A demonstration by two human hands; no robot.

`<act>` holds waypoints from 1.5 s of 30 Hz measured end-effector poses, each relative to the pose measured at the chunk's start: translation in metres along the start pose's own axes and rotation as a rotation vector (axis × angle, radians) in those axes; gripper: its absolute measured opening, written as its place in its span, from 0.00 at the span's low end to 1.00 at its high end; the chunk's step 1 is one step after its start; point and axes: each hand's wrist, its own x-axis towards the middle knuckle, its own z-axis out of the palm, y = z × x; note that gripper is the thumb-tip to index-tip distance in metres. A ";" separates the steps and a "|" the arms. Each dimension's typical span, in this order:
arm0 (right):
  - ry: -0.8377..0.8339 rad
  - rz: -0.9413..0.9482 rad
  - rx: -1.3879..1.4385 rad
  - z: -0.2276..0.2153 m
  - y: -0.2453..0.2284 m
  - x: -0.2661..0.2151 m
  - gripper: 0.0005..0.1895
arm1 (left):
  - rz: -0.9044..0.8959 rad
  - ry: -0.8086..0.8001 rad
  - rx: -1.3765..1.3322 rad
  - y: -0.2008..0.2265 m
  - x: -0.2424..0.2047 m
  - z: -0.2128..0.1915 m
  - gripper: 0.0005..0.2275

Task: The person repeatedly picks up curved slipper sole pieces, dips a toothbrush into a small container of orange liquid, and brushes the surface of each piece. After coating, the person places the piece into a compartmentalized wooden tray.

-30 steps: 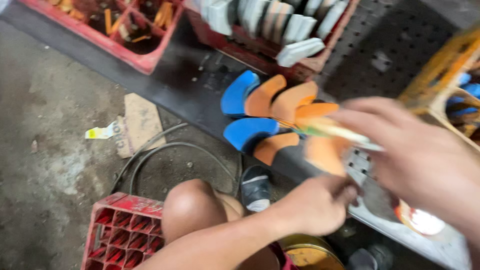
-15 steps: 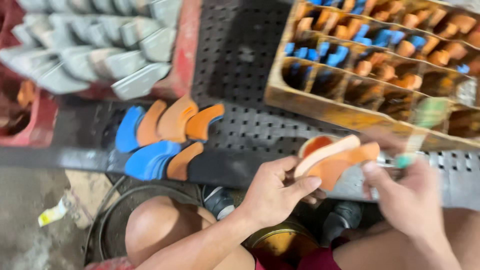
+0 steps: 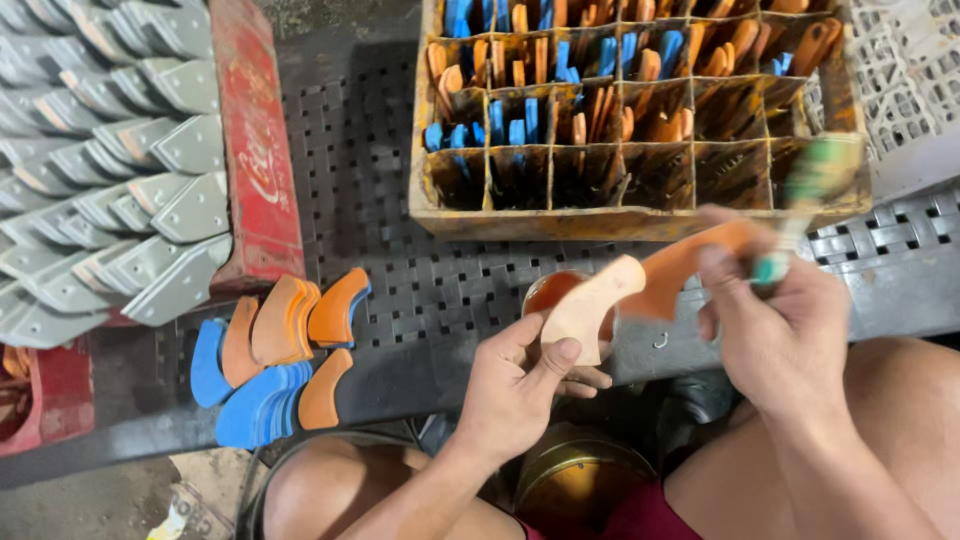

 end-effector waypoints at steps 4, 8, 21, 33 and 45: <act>-0.295 0.154 -0.002 0.005 0.018 0.000 0.22 | -0.081 0.061 -0.029 -0.001 0.008 0.004 0.20; -0.354 0.050 0.081 0.018 0.023 -0.008 0.25 | -0.055 0.093 0.224 0.003 0.011 0.007 0.17; -0.247 0.085 0.508 0.017 0.017 0.001 0.26 | 0.266 -0.050 0.492 0.027 0.001 0.009 0.15; -0.359 0.088 0.517 0.017 0.028 -0.001 0.30 | 0.368 -0.115 0.452 0.024 -0.001 -0.001 0.14; -0.354 0.078 0.381 0.016 0.025 -0.003 0.30 | 0.460 -0.139 0.520 0.026 0.000 0.001 0.19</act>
